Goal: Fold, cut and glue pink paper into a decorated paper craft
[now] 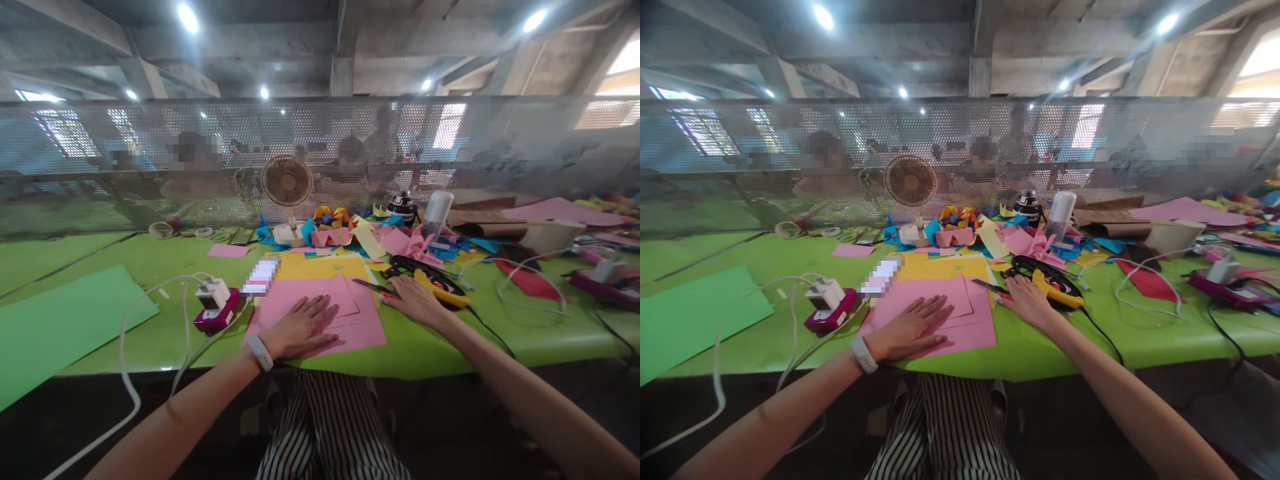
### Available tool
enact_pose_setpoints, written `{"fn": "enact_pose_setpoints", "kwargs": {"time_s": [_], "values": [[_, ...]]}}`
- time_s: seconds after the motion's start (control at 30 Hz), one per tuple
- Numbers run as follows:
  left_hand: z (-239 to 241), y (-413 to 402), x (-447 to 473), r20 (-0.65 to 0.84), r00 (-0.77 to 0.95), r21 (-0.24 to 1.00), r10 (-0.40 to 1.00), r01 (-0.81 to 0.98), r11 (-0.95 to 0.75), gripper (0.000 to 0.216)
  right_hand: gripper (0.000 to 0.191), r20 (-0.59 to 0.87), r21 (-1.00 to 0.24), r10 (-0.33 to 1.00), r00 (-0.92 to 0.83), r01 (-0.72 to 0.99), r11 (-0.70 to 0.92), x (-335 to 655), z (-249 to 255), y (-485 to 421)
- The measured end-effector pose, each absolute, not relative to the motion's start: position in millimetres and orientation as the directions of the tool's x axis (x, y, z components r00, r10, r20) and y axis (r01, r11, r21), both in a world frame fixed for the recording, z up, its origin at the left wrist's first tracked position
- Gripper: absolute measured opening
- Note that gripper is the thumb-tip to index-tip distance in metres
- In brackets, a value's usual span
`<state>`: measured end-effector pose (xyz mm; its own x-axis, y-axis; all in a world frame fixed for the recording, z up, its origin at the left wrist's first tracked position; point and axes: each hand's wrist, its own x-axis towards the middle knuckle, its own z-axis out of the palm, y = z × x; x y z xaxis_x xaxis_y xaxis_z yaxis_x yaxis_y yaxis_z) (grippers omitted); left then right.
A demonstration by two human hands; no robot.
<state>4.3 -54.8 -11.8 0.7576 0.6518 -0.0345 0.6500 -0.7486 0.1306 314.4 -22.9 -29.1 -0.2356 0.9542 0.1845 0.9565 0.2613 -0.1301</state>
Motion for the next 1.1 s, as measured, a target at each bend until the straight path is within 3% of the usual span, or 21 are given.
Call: {"fn": "enact_pose_setpoints", "kwargs": {"time_s": [0.13, 0.4, 0.5, 0.6, 1.1], "values": [[-12, -55, 4, -0.037, 0.759, 0.134, 0.65, 0.648, -0.75, 0.065, 0.026, 0.141, -0.152, 0.952, -0.27, 0.945, 0.29, 317, -27, -17], [-15, -55, 3, -0.02, 0.753, 0.119, 0.657, 0.654, -0.747, 0.064, 0.03, 0.178, -0.201, 0.949, -0.259, 0.935, 0.293, 321, -28, -14], [-14, -55, 3, -0.016, 0.755, 0.115, 0.655, 0.652, -0.749, 0.064, 0.03, 0.286, -0.238, 0.897, -0.337, 0.882, 0.407, 320, -32, -14], [-14, -55, 3, -0.021, 0.755, 0.113, 0.656, 0.653, -0.749, 0.064, 0.027, 0.303, -0.254, 0.833, -0.463, 0.803, 0.539, 319, -35, -12], [-13, -56, 4, -0.036, 0.752, 0.101, 0.659, 0.659, -0.746, 0.063, 0.026, 0.372, -0.139, 0.742, -0.557, 0.757, 0.638, 324, -47, -17]]}}
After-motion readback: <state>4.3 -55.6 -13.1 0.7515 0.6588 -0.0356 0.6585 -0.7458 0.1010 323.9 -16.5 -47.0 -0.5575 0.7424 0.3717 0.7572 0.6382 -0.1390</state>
